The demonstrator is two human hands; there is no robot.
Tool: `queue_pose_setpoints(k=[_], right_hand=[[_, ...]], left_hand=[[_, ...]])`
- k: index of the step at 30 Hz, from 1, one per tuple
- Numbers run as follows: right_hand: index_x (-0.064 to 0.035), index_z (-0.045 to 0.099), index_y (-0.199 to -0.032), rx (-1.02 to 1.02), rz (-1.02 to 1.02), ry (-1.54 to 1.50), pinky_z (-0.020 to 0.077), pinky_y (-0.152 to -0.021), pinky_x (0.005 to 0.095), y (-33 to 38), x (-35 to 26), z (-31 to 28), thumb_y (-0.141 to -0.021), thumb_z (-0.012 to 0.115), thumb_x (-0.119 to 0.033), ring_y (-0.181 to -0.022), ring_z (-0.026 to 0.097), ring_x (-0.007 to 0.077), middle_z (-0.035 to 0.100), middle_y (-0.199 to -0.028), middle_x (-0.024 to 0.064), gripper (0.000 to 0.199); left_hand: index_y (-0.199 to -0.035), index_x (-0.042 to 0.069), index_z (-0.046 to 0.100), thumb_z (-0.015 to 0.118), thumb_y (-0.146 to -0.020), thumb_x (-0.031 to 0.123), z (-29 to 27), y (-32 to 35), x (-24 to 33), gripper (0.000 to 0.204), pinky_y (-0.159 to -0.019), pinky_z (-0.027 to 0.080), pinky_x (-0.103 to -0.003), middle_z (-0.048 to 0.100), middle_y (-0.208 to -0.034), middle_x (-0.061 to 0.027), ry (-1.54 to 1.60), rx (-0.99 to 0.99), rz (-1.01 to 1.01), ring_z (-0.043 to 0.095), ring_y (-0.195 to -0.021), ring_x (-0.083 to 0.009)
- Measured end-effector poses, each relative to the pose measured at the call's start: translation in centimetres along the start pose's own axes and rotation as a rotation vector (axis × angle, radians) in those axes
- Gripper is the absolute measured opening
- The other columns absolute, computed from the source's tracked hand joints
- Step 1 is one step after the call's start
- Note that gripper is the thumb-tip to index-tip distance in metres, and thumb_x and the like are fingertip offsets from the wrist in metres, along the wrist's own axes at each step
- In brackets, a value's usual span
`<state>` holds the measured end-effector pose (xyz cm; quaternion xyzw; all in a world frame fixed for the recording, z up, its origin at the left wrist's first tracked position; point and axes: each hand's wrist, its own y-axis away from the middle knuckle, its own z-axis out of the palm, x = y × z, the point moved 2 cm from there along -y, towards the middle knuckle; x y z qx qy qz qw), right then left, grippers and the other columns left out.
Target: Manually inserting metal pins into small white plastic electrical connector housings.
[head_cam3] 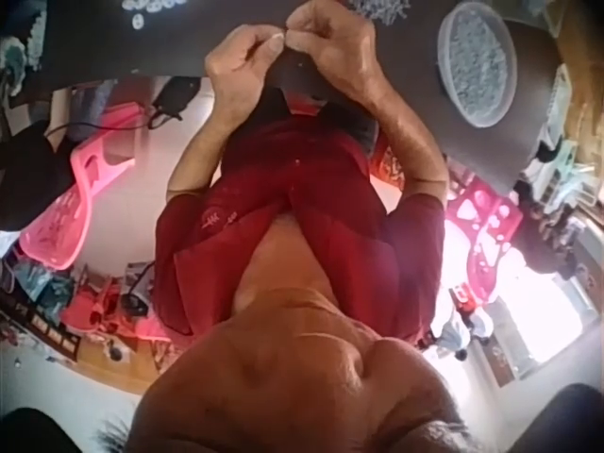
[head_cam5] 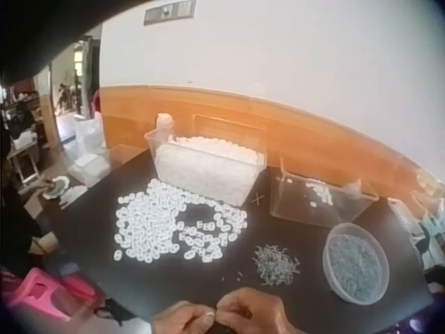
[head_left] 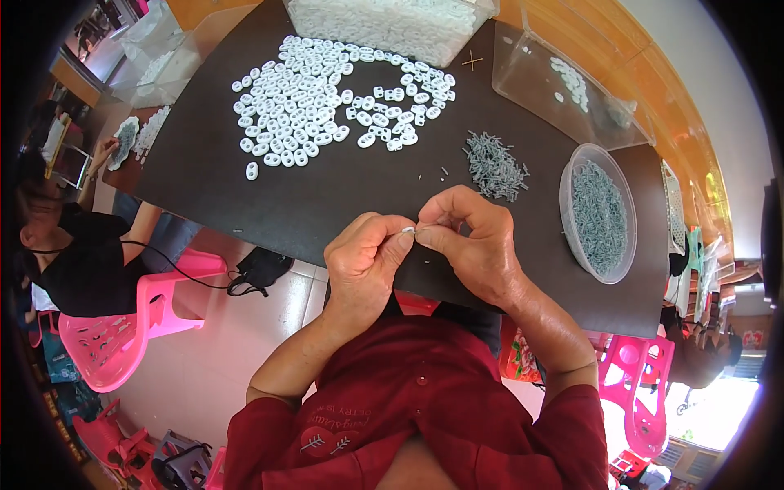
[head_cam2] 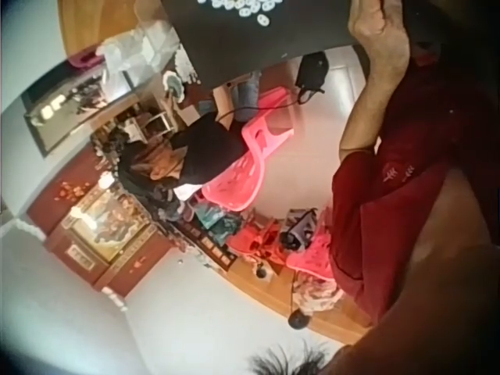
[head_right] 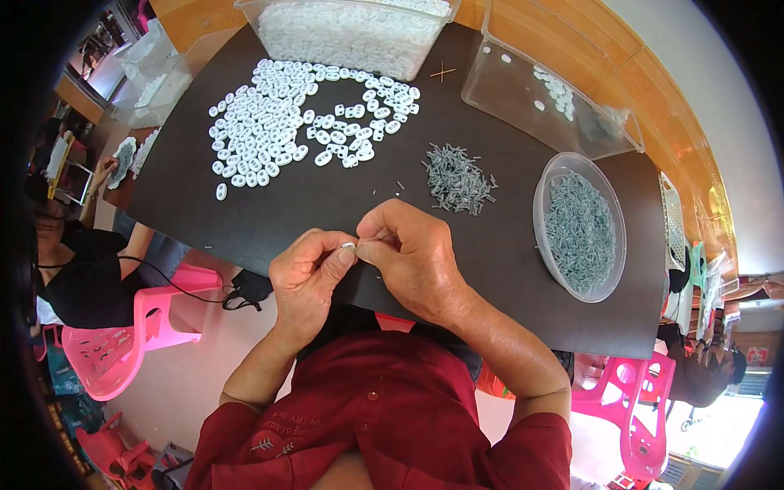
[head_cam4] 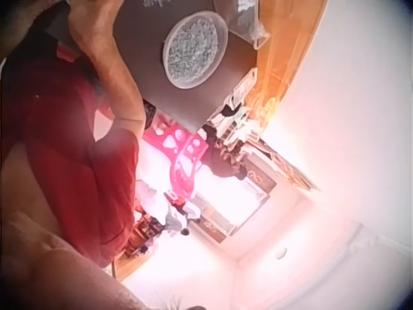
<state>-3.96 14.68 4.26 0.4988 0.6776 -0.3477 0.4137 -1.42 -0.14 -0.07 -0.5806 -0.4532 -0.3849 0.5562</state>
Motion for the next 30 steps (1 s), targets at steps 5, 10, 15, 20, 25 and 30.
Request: queue_pose_setpoints(k=[5,10,15,20,25,30], right_hand=[[-0.0021,0.061,-0.085,0.024,0.021,-0.066,0.0426,-0.061,0.021,-0.3,0.4,0.4,-0.076,0.067,0.002,-0.068,0.053,0.0042,0.06,-0.074,-0.0015,0.012],[-0.0011,0.06,-0.088,-0.03,0.052,-0.123,0.044,-0.065,0.0207,-0.7,0.5,0.3,-0.079,0.066,0.001,-0.072,0.055,0.0047,0.062,-0.078,-0.0004,0.011],[-0.0002,0.061,-0.092,-0.05,0.078,-0.234,0.0462,-0.071,0.0213,-0.9,0.5,-0.1,-0.082,0.064,0.0,-0.077,0.058,0.0059,0.063,-0.082,0.0008,0.01],[0.0007,0.061,-0.096,-0.075,0.035,-0.143,0.046,-0.071,0.0218,-0.8,0.8,0.3,-0.083,0.062,0.001,-0.078,0.058,0.0065,0.063,-0.084,0.0014,0.012],[0.0004,0.057,-0.088,-0.043,-0.124,0.048,0.0442,-0.067,0.0238,-0.9,1.1,0.9,-0.086,0.057,0.002,-0.073,0.054,0.0084,0.058,-0.078,0.0022,0.002],[-0.0024,0.053,-0.082,0.004,-0.183,0.077,0.0438,-0.063,0.0382,-1.2,1.2,1.7,-0.081,0.056,0.0,-0.069,0.054,0.0289,0.054,-0.073,0.0112,0.004]], left_hand=[[-0.089,-0.003,0.065,0.066,-0.086,0.006,-0.2,-0.2,-0.2,0.01,-0.06,0.042,-0.022,0.058,-0.074,-0.0026,-0.09,0.003,0.067,0.052,-0.066,-0.0087],[-0.091,-0.004,0.065,0.066,-0.086,0.008,-0.3,-0.2,-0.9,0.013,-0.059,0.043,-0.02,0.061,-0.077,-0.0018,0.029,0.025,-0.013,0.053,-0.066,-0.0073],[-0.096,-0.003,0.066,0.065,-0.087,0.013,-0.4,-0.5,-0.7,0.018,-0.056,0.042,-0.017,0.065,-0.078,-0.0032,0.353,0.038,-0.28,0.053,-0.065,-0.0048],[-0.095,-0.003,0.066,0.066,-0.087,0.012,-0.4,-0.5,-0.7,0.017,-0.056,0.042,-0.017,0.065,-0.078,-0.0031,0.422,0.041,-0.296,0.053,-0.064,-0.0051],[-0.095,-0.003,0.066,0.065,-0.087,0.012,-0.5,-0.5,-0.7,0.017,-0.055,0.042,-0.017,0.065,-0.078,-0.003,0.437,0.035,-0.272,0.053,-0.064,-0.0048],[-0.092,-0.006,0.063,0.063,-0.088,0.005,-0.5,-0.5,-0.7,0.012,-0.063,0.044,-0.019,0.061,-0.08,-0.0025,0.369,0.025,-0.274,0.053,-0.072,-0.0061]])
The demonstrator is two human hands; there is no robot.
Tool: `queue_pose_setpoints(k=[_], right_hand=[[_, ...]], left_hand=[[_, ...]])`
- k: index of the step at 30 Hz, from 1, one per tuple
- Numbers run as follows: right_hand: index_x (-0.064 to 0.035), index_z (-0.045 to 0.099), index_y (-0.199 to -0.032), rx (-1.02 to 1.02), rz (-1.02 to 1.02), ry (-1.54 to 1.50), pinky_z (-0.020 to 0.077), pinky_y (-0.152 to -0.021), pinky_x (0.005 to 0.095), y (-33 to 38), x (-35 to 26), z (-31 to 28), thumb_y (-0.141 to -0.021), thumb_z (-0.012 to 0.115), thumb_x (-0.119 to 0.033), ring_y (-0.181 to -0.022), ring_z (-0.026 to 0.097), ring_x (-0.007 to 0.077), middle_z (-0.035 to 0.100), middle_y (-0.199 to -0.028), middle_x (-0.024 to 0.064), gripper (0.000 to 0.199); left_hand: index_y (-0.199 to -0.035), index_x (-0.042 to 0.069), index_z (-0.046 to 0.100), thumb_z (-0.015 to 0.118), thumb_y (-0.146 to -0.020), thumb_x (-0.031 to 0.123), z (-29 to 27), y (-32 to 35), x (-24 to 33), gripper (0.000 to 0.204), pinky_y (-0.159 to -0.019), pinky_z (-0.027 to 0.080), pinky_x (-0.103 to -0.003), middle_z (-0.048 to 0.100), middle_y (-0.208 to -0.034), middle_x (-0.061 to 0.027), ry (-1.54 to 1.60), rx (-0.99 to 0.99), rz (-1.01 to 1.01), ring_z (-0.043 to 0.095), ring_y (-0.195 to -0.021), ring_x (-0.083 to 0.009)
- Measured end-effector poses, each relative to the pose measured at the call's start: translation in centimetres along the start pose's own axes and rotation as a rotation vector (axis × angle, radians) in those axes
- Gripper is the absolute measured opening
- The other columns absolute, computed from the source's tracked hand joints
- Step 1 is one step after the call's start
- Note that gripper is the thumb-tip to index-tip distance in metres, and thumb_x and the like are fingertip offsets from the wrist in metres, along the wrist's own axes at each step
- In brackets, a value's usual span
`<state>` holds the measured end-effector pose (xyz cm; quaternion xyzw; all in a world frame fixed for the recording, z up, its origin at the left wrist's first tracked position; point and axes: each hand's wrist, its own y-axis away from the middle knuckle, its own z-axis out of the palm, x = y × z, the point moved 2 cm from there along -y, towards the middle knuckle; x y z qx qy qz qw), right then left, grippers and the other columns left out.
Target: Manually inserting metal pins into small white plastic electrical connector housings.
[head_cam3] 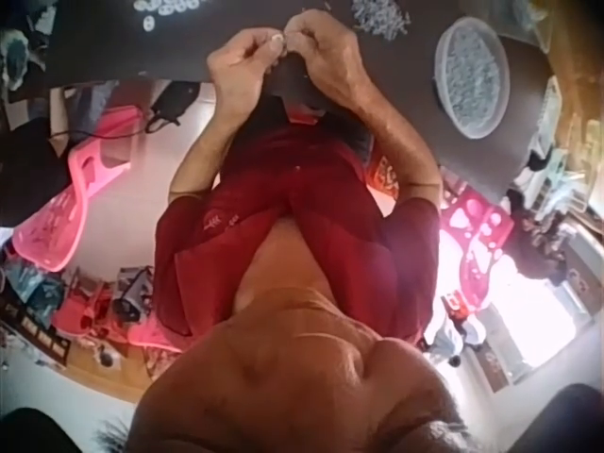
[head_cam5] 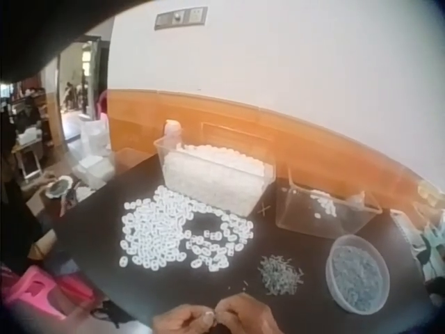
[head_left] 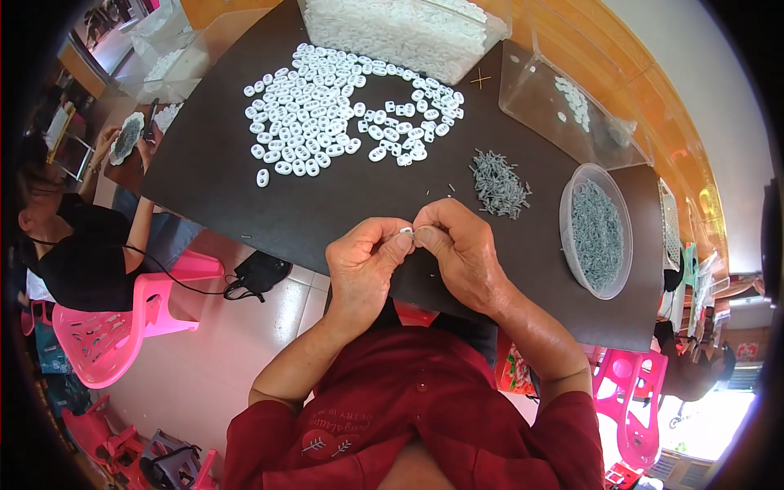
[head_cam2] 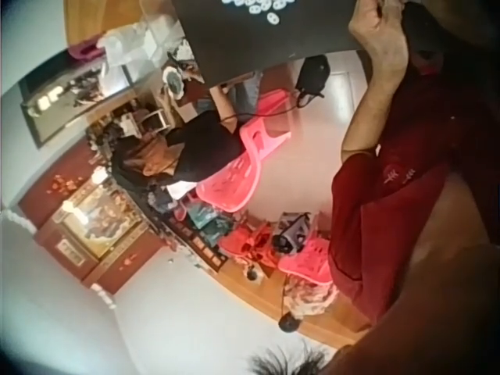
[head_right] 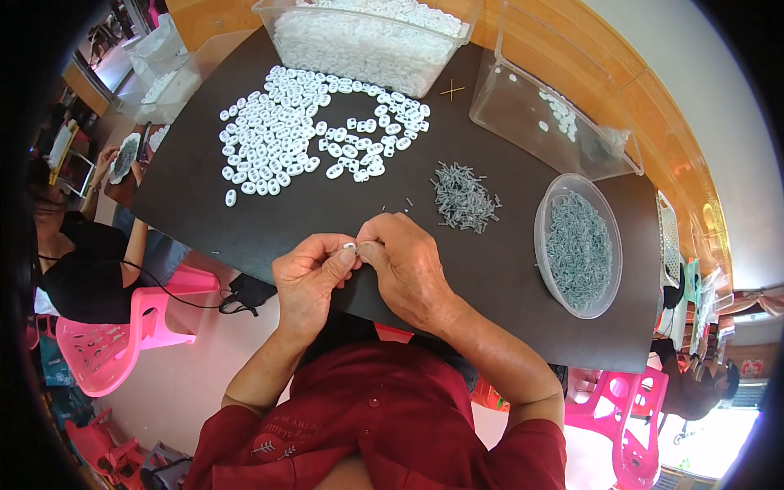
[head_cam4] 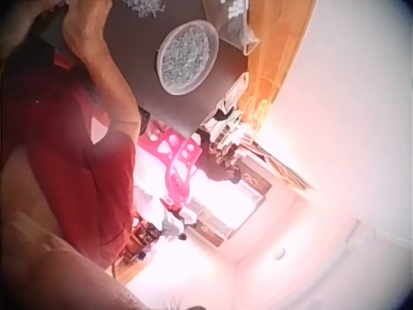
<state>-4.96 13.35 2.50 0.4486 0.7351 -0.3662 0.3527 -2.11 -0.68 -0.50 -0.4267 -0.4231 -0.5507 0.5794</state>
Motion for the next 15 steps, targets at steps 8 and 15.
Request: queue_pose_setpoints(k=[8,15], right_hand=[[0.0,0.055,-0.085,0.028,-0.142,0.178,0.0451,-0.063,0.0304,-0.3,-0.11,0.54,-0.083,0.055,0.003,-0.069,0.055,0.0194,0.054,-0.077,0.0095,0.004],[0.0005,0.057,-0.084,-0.029,-0.099,0.125,0.0458,-0.063,0.0301,-0.64,-0.53,0.0,-0.083,0.056,0.003,-0.069,0.056,0.0183,0.056,-0.077,0.009,0.003]], left_hand=[[-0.09,-0.005,0.063,0.063,-0.088,0.005,0.2,0.11,-0.29,0.01,-0.058,0.043,-0.019,0.061,-0.078,-0.002,-0.008,0.059,0.041,0.052,-0.067,-0.0052],[-0.093,-0.002,0.063,0.063,-0.089,0.01,-0.23,0.22,-0.27,0.013,-0.057,0.042,-0.018,0.062,-0.08,-0.0021,0.086,0.041,-0.034,0.051,-0.065,-0.0047]])
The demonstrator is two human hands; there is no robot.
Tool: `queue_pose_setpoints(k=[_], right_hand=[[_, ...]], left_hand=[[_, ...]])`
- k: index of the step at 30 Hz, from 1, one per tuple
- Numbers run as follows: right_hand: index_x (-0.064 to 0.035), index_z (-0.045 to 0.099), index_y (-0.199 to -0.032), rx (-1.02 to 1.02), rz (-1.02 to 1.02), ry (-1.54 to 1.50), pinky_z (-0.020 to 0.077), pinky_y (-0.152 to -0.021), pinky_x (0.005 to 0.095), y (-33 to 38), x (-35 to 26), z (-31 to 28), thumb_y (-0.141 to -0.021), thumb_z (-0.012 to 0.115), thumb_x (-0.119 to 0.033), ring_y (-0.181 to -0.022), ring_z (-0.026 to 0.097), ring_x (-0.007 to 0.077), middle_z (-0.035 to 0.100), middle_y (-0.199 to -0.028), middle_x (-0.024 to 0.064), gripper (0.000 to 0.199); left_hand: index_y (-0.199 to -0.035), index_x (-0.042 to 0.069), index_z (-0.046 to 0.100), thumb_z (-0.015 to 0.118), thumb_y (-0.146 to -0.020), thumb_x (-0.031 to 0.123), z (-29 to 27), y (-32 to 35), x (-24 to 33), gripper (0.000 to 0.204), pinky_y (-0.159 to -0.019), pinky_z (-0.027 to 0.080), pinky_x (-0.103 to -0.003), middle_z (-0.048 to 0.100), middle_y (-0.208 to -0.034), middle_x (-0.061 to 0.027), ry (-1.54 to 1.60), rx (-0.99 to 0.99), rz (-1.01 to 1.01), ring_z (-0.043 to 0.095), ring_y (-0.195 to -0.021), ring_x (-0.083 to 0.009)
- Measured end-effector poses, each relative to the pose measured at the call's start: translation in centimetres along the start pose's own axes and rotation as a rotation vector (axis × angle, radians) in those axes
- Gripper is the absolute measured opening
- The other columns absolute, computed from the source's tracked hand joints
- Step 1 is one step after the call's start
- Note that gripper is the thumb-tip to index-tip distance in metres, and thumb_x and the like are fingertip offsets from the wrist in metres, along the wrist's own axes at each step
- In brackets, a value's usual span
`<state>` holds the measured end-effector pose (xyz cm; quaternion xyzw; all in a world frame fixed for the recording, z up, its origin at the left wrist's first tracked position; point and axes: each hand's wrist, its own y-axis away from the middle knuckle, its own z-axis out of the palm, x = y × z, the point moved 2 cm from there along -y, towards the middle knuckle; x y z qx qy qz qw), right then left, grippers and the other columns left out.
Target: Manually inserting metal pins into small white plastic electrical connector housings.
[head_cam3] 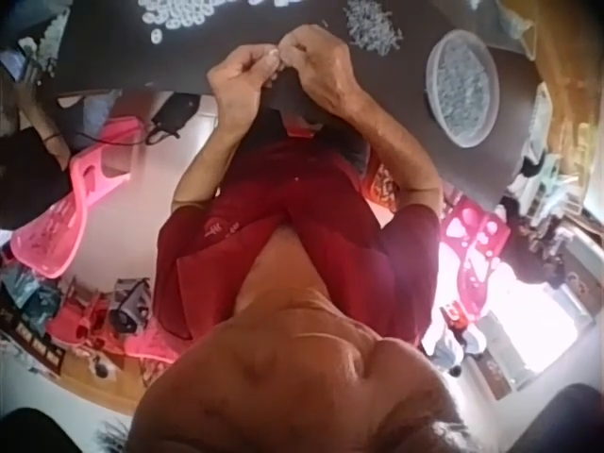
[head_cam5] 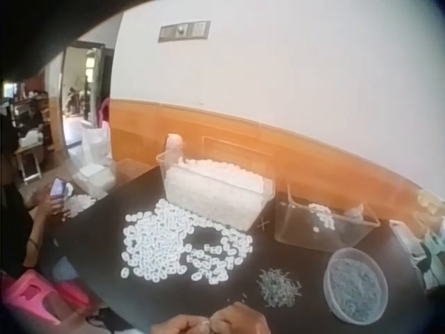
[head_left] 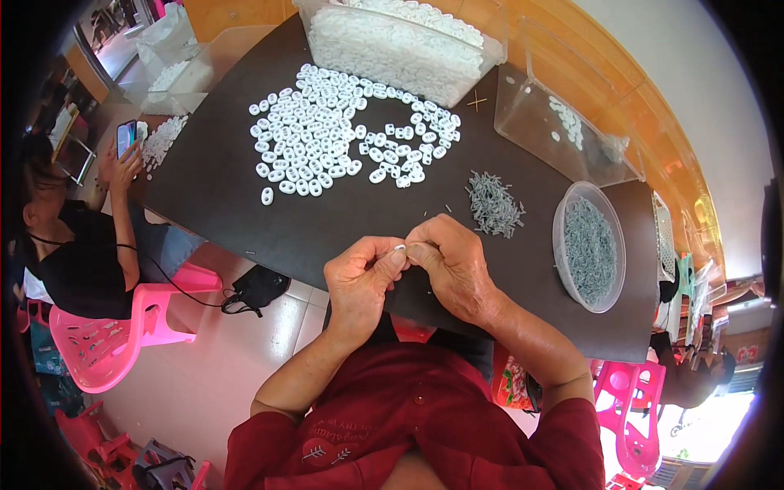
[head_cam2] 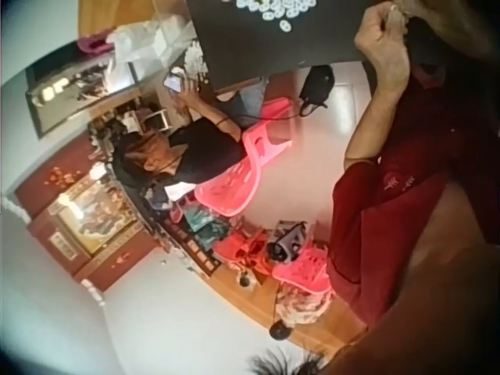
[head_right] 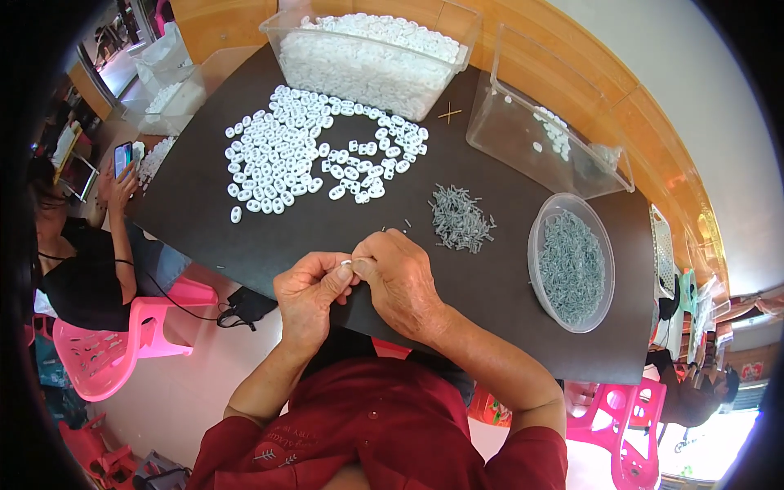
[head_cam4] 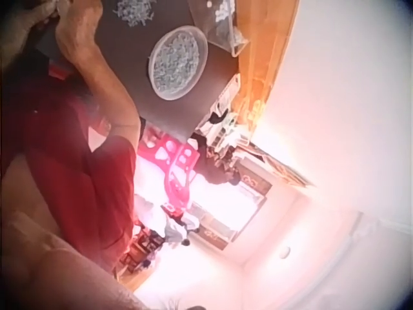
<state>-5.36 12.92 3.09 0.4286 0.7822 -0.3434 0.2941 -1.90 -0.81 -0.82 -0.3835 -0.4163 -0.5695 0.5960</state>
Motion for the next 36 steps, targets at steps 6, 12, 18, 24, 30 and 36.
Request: queue_pose_setpoints(k=[6,12,18,24,30,36], right_hand=[[0.0004,0.064,-0.089,-0.023,0.08,-0.164,0.0453,-0.066,0.0291,-1.5,-0.2,-1.5,-0.081,0.06,0.001,-0.071,0.057,0.0177,0.06,-0.081,0.0093,0.009],[-0.0046,0.068,-0.09,0.069,-0.281,0.349,0.0443,-0.069,0.0351,-7.1,2.1,-0.2,-0.074,0.067,-0.003,-0.077,0.055,0.025,0.059,-0.079,0.0098,0.016],[-0.0067,0.063,-0.073,-0.024,-0.457,0.678,0.0396,-0.065,0.0364,-8.6,2.8,2.0,-0.067,0.065,-0.002,-0.076,0.048,0.0257,0.051,-0.076,0.0075,0.008],[-0.0077,0.066,-0.081,-0.02,-0.375,0.345,0.0436,-0.066,0.0371,-6.2,2.9,0.9,-0.073,0.065,-0.002,-0.076,0.054,0.0265,0.058,-0.076,0.0096,0.01],[-0.0014,0.067,-0.101,-0.125,0.351,-0.593,0.0442,-0.06,0.0207,-2.5,2.1,-2.2,-0.084,0.065,-0.007,-0.068,0.058,0.006,0.065,-0.077,0.0017,0.017],[-0.0009,0.067,-0.103,-0.119,0.485,-0.793,0.0443,-0.063,0.0204,-0.4,2.0,-2.4,-0.086,0.065,-0.009,-0.073,0.058,0.0063,0.066,-0.081,0.0029,0.019]], left_hand=[[-0.097,-0.005,0.064,0.063,-0.089,0.009,-0.4,-0.5,-0.1,0.016,-0.057,0.043,-0.019,0.065,-0.082,-0.0057,0.124,0.018,-0.016,0.053,-0.065,-0.0063],[-0.099,-0.006,0.063,0.063,-0.088,0.007,-0.6,-0.9,0.2,0.017,-0.059,0.044,-0.02,0.065,-0.083,-0.0085,0.221,0.056,0.014,0.054,-0.066,-0.0078],[-0.1,-0.006,0.063,0.063,-0.088,0.007,-0.6,-0.8,-0.1,0.017,-0.061,0.045,-0.02,0.065,-0.084,-0.009,0.268,0.037,0.063,0.056,-0.069,-0.0086],[-0.1,-0.005,0.063,0.063,-0.088,0.007,-0.8,-0.6,0.0,0.017,-0.06,0.045,-0.02,0.065,-0.083,-0.0085,0.247,0.053,0.047,0.056,-0.068,-0.0083],[-0.097,-0.006,0.063,0.064,-0.086,0.007,-0.5,-0.6,0.4,0.017,-0.057,0.045,-0.023,0.065,-0.08,-0.0115,0.19,0.054,0.048,0.056,-0.063,-0.0121],[-0.098,-0.006,0.063,0.064,-0.087,0.007,0.5,-0.5,0.7,0.017,-0.056,0.045,-0.023,0.065,-0.08,-0.0115,0.184,0.03,0.049,0.057,-0.063,-0.0122]])
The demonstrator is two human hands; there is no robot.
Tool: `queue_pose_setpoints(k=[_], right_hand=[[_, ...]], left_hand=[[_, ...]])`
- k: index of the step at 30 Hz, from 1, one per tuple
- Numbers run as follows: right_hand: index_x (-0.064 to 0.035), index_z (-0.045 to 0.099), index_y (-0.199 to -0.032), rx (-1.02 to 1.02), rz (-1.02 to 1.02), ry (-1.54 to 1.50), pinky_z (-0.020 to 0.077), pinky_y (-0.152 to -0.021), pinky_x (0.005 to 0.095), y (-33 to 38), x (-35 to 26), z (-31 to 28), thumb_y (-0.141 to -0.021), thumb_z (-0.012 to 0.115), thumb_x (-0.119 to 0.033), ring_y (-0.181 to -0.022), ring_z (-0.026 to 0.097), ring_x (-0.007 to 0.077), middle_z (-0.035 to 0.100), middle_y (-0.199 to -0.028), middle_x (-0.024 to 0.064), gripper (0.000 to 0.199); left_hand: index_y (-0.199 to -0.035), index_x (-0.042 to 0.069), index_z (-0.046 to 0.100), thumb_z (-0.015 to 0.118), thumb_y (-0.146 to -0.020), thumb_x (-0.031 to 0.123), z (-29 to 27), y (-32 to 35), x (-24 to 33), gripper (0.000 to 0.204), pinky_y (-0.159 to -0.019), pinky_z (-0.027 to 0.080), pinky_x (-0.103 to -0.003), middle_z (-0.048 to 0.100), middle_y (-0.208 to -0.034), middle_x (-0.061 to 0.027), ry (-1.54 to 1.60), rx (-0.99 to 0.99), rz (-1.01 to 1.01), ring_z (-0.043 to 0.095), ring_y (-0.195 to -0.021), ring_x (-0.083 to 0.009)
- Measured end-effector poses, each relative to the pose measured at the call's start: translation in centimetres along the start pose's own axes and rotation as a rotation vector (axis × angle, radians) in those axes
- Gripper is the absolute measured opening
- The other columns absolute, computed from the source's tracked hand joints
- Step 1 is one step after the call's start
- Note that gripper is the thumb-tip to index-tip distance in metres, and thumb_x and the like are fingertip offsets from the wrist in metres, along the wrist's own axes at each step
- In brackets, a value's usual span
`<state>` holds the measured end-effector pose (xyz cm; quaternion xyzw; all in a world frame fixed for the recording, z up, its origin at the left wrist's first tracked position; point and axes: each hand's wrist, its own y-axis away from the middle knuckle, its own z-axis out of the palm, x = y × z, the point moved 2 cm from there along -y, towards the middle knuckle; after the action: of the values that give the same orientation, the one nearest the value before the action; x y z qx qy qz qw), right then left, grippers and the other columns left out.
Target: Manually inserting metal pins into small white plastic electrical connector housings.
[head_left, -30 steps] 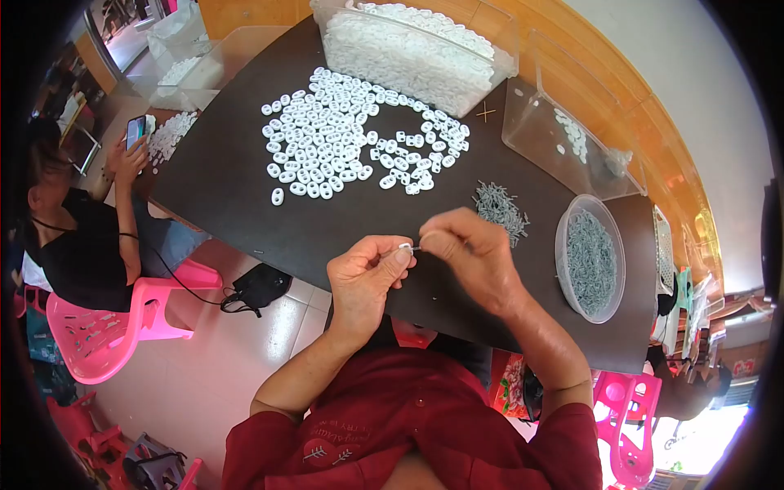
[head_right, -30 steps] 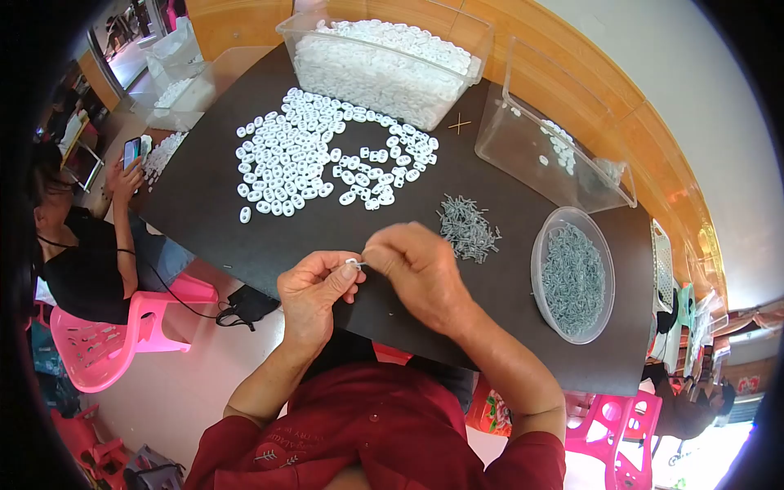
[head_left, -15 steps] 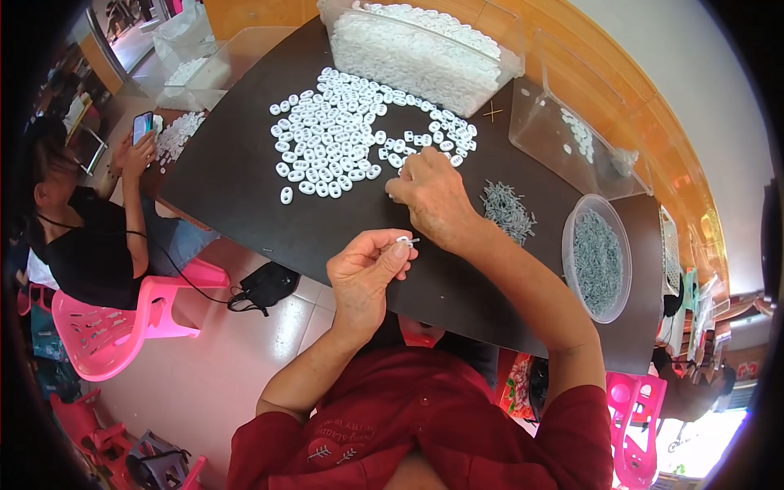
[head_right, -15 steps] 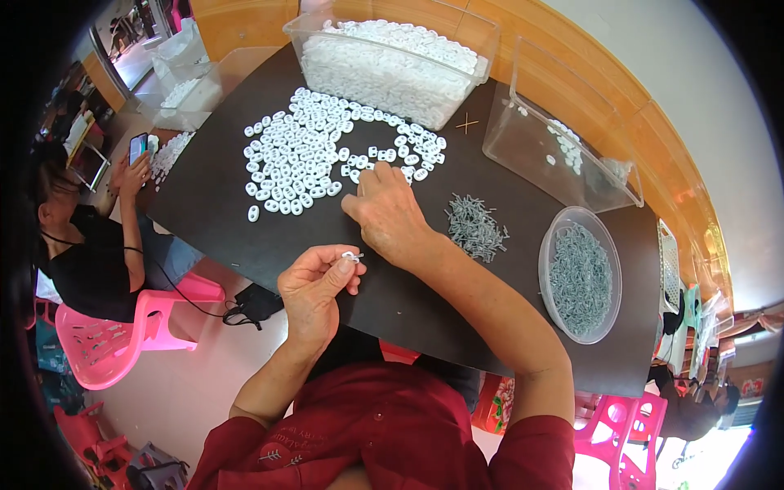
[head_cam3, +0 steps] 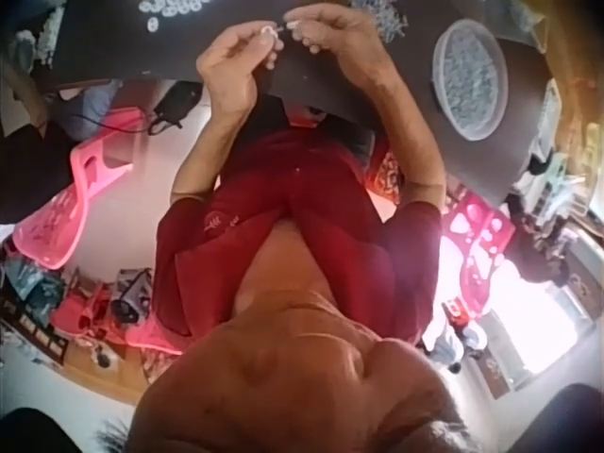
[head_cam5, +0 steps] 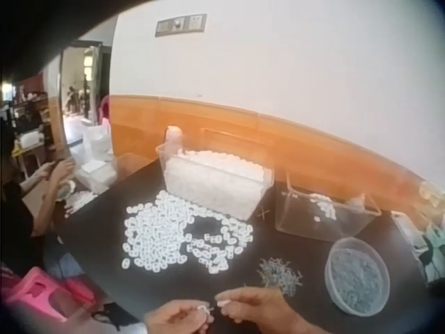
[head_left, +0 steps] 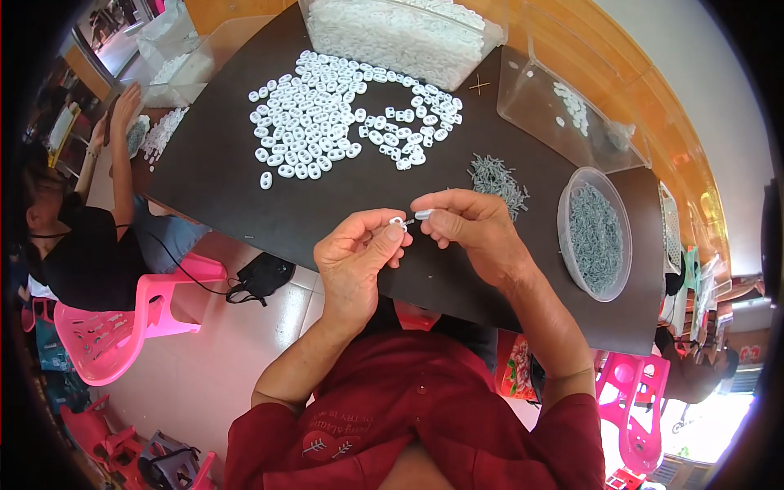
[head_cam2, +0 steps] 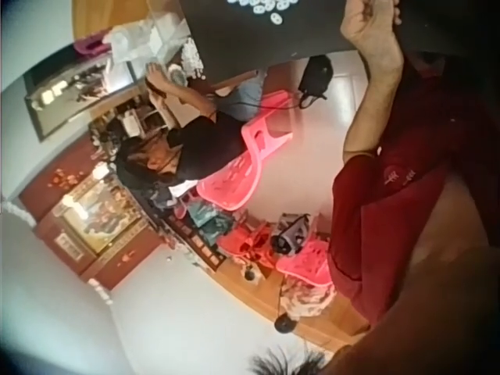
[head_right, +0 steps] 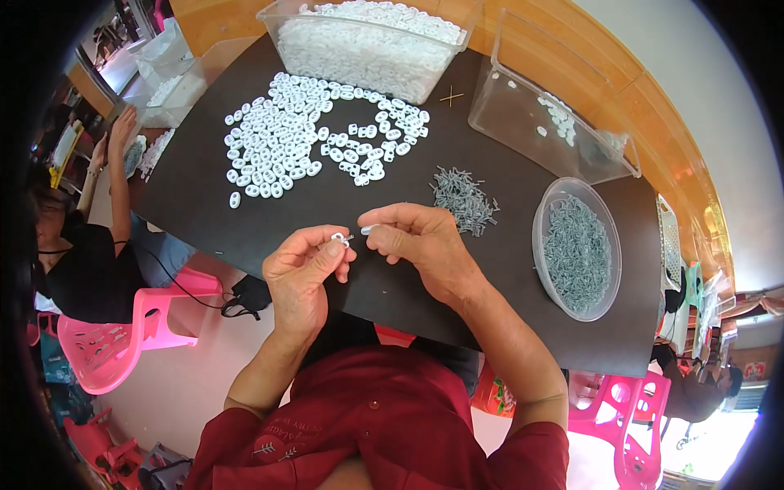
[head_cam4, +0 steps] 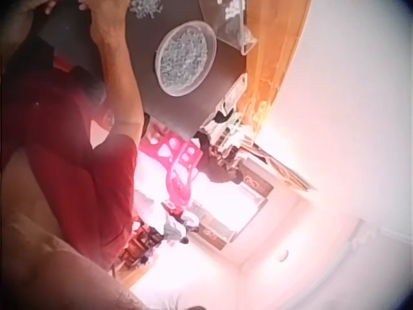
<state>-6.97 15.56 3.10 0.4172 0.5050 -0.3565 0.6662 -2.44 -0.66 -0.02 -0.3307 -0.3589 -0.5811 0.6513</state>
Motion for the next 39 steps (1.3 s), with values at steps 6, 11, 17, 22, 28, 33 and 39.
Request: queue_pose_setpoints(k=[6,11,17,22,28,33,39], right_hand=[[0.0,0.067,-0.103,0.009,-0.114,0.081,0.0447,-0.063,0.0203,0.6,0.5,0.0,-0.088,0.062,-0.01,-0.073,0.058,0.007,0.066,-0.083,0.0039,0.019],[0.0005,0.068,-0.101,0.069,-0.131,0.098,0.0446,-0.061,0.0197,1.0,0.1,0.1,-0.087,0.062,-0.006,-0.072,0.058,0.0072,0.066,-0.082,0.0043,0.016],[-0.0003,0.067,-0.104,0.112,-0.199,0.166,0.0438,-0.062,0.0197,0.9,0.1,-0.4,-0.087,0.062,-0.005,-0.074,0.058,0.0061,0.066,-0.082,0.0027,0.019],[0.0004,0.065,-0.101,0.13,-0.233,0.189,0.0428,-0.064,0.0194,1.0,0.0,0.4,-0.086,0.062,-0.004,-0.075,0.057,0.0054,0.065,-0.083,0.002,0.015],[0.0016,0.065,-0.099,0.118,-0.246,0.194,0.0436,-0.066,0.0197,0.7,0.2,0.7,-0.086,0.061,-0.001,-0.077,0.057,0.0051,0.065,-0.084,0.0023,0.013],[0.0023,0.065,-0.099,0.128,-0.253,0.259,0.0458,-0.071,0.0206,0.7,0.3,0.8,-0.086,0.061,0.001,-0.079,0.058,0.006,0.065,-0.086,0.003,0.013],[0.0021,0.065,-0.099,0.148,-0.274,0.269,0.0462,-0.074,0.021,0.7,0.4,1.1,-0.086,0.061,0.001,-0.081,0.058,0.0067,0.065,-0.088,0.0026,0.013]], left_hand=[[-0.098,-0.006,0.063,0.063,-0.087,0.006,0.5,0.4,-0.2,0.017,-0.056,0.045,-0.023,0.065,-0.08,-0.0114,0.005,-0.014,-0.03,0.058,-0.064,-0.0122],[-0.099,-0.006,0.063,0.063,-0.087,0.006,0.9,0.6,-0.3,0.017,-0.055,0.045,-0.022,0.065,-0.08,-0.0108,-0.012,0.004,-0.04,0.059,-0.065,-0.0115],[-0.101,-0.006,0.062,0.063,-0.086,0.005,1.2,0.9,0.1,0.018,-0.055,0.044,-0.02,0.065,-0.08,-0.0087,-0.132,0.03,0.029,0.059,-0.066,-0.0098],[-0.101,-0.005,0.062,0.062,-0.086,0.003,1.0,0.9,0.1,0.017,-0.054,0.044,-0.019,0.064,-0.08,-0.0079,-0.099,0.035,-0.022,0.059,-0.067,-0.009],[-0.101,-0.005,0.062,0.062,-0.086,0.004,1.0,0.9,0.0,0.017,-0.054,0.043,-0.018,0.064,-0.079,-0.0073,-0.098,0.037,-0.013,0.058,-0.065,-0.0083],[-0.1,-0.004,0.062,0.062,-0.086,0.004,0.9,0.8,0.0,0.016,-0.053,0.043,-0.018,0.064,-0.079,-0.0071,-0.103,0.056,-0.01,0.057,-0.064,-0.0078],[-0.099,-0.004,0.063,0.062,-0.086,0.004,1.0,0.8,0.0,0.015,-0.053,0.043,-0.017,0.065,-0.078,-0.0071,-0.115,0.067,-0.008,0.057,-0.064,-0.0076]])
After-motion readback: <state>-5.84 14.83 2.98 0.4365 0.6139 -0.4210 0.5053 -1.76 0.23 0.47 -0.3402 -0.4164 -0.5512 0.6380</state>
